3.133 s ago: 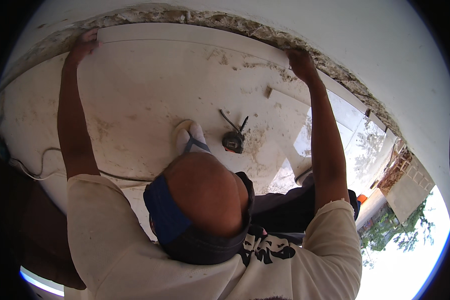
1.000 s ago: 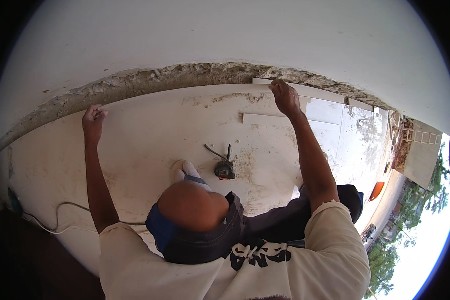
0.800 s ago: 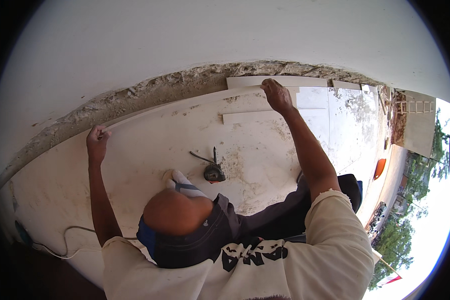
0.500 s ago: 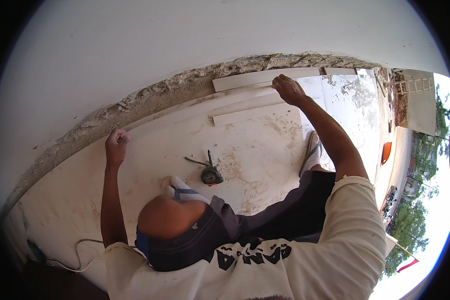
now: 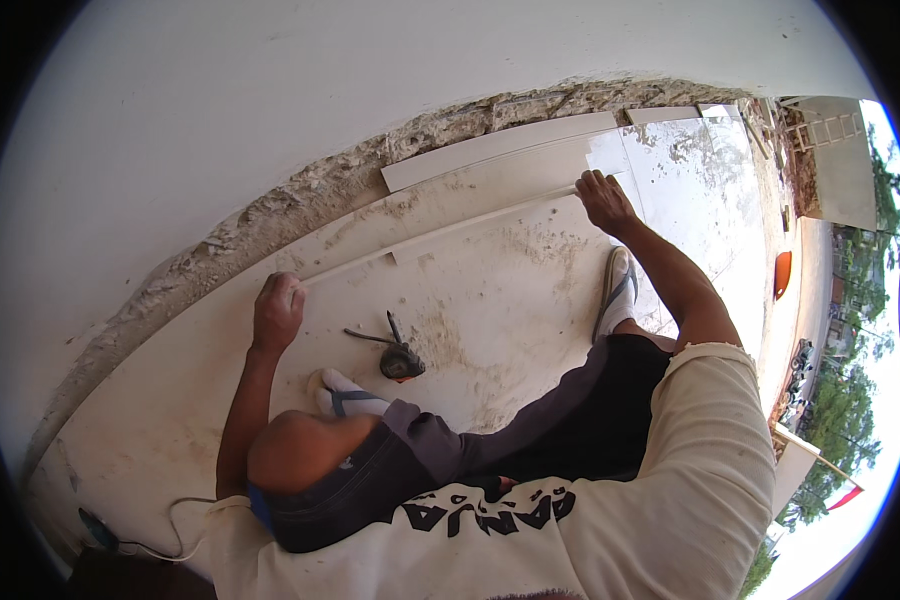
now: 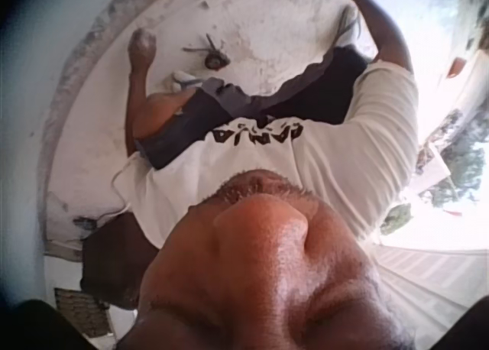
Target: The person holds and aligns white plastic trim pieces against a rough masonry wall on a tiled floor.
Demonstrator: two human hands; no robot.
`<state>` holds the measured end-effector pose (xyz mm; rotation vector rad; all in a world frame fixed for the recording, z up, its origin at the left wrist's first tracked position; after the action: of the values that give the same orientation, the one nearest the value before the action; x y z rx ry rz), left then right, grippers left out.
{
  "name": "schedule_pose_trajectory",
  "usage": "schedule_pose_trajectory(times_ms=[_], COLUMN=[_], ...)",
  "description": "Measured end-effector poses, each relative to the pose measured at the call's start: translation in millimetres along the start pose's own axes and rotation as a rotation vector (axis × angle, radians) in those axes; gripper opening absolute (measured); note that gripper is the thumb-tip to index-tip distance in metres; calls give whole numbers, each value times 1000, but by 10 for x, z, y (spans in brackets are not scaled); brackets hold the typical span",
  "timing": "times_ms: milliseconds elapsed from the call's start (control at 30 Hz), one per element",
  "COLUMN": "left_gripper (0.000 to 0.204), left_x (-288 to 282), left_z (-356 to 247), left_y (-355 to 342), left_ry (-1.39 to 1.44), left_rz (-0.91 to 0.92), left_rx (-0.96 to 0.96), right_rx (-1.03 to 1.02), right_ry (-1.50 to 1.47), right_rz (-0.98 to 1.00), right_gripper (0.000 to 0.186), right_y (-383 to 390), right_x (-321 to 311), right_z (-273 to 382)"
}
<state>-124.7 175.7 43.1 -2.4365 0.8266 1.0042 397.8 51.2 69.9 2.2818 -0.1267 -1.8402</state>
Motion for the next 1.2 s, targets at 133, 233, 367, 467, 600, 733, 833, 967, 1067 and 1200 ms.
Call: schedule_pose_trajectory(times_ms=[133, 233, 367, 467, 600, 733, 833, 967, 1067, 1200], left_gripper=[14, 19, 25, 26, 28, 27, 31, 49, 62, 67], left_x=[57, 106, 218, 285, 420, 448, 533, 892, 1220, 1547], left_z=[-165, -266, -364, -327, -335, -495, -705, -671, -455, -752], left_y=[-13, 7, 64, 110, 66, -107, -465, -1219, -1508, -1761], left_ry=[-79, -161, -320, -362, -414, -493, -420, -258, -115, 25], left_rz=[72, 127, 160, 158, 215, 290, 279, 163, 101, 86], left_rx=[27, 67, 127, 124, 64, 4, -180, -394, -622, -806], right_rx=[-20, 78, -27, 91, 296, 440, 531, 737, 753, 836], right_ry=[23, -139, -273, -320, -300, -409, -452, -558, -606, -680], right_rz=[-75, 233, 392, 365, 322, 317, 196, 3, 77, 103], right_gripper=[15, 17, 24, 27, 31, 41, 45, 49, 46, 41], right_y=[164, 206, 196, 91, 40, -135, -314, -535, -808, -857], right_x=[113, 340, 183, 151, 349, 560, 797, 1212, 1409, 1668], right_z=[25, -29, -4, -447, -1304, -1925, -2433, -2976, -3005, -3162])
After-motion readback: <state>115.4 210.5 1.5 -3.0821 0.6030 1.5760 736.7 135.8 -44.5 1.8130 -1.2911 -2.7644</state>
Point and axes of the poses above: each hand's wrist, its own y-axis away from the middle knuckle, its own x-axis out of the palm, z = x × y, the point moved 10 cm from there along -y, towards the middle knuckle, and after that the axes turned 4 degrees about x, right-handed, at the moved point
